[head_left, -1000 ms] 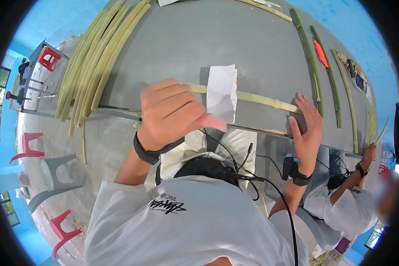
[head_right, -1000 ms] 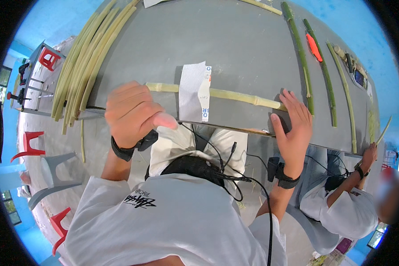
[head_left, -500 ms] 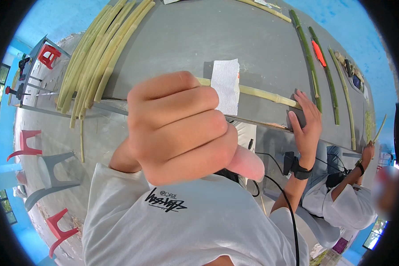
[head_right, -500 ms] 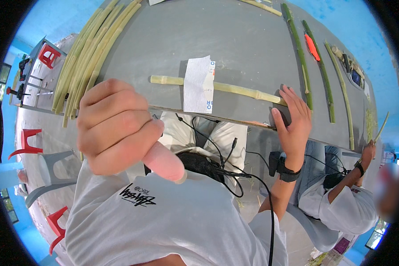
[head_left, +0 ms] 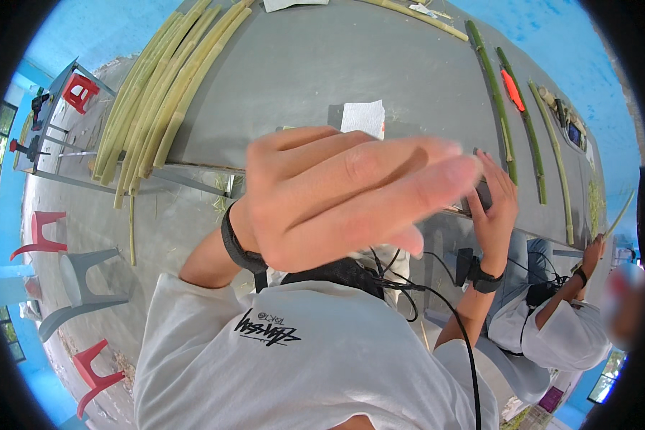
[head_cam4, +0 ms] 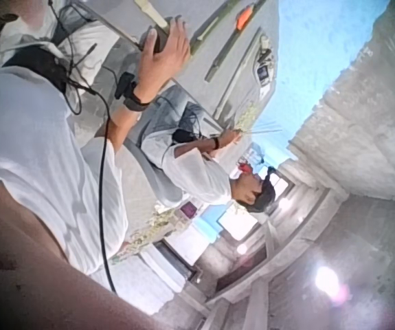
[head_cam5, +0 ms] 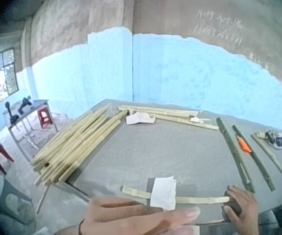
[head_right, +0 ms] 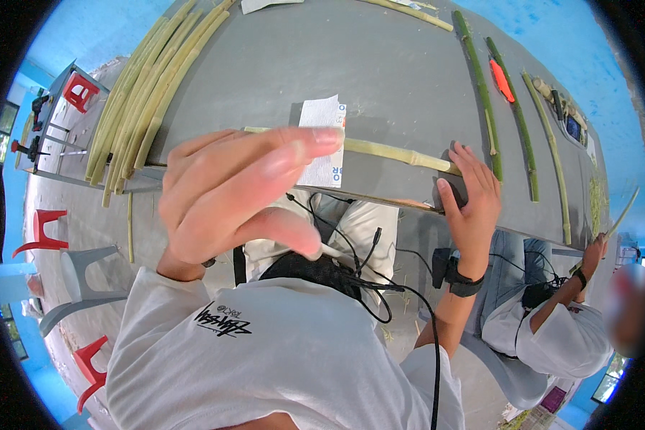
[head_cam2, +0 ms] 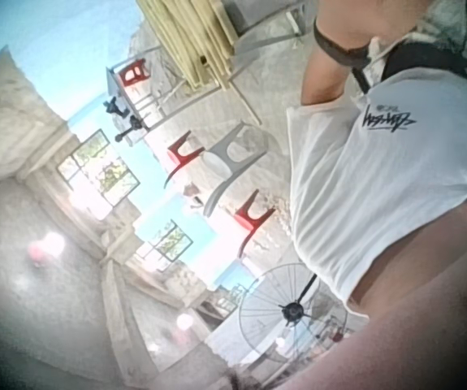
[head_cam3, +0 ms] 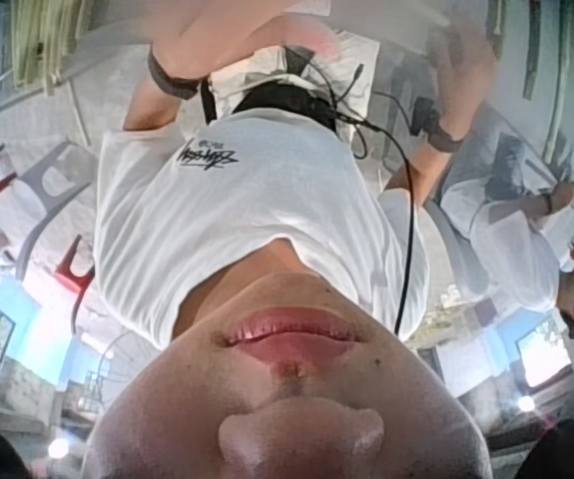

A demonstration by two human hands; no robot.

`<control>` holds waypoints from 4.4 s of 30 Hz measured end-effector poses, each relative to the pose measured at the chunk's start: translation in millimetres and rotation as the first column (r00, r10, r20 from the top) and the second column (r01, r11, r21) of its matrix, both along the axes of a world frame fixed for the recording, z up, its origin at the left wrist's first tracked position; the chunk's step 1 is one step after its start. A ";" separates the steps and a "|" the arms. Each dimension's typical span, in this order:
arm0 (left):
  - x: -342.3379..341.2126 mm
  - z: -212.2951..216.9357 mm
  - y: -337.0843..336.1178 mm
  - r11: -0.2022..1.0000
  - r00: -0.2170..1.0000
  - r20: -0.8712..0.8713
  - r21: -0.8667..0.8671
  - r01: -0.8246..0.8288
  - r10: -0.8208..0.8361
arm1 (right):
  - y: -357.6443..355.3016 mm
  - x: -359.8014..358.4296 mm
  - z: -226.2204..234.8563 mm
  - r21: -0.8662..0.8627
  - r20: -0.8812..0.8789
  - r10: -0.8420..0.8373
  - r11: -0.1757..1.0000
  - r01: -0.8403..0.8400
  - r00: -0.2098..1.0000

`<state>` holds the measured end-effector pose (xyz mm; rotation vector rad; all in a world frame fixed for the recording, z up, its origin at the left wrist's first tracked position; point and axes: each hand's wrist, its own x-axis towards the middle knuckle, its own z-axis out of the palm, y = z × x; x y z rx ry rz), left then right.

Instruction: Manually sanding the surface of bamboo sticks using a piece of abrasive paper.

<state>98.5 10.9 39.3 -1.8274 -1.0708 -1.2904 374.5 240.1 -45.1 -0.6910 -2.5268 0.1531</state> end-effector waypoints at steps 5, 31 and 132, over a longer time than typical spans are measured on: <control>-9.0 -7.0 -4.2 1.000 1.000 -0.012 0.003 0.025 -0.025 | -2.1 -0.4 0.1 -0.010 0.003 -0.033 0.999 0.033 0.999; 4.3 13.0 -29.8 0.999 0.990 -0.141 0.042 -0.026 0.031 | -2.4 -2.1 -0.4 -0.010 -0.021 -0.013 1.000 0.013 1.000; -123.3 -37.6 -17.5 0.439 0.979 0.039 -0.897 -0.055 0.202 | 11.7 8.7 8.8 -0.108 0.262 0.138 0.988 -0.113 0.955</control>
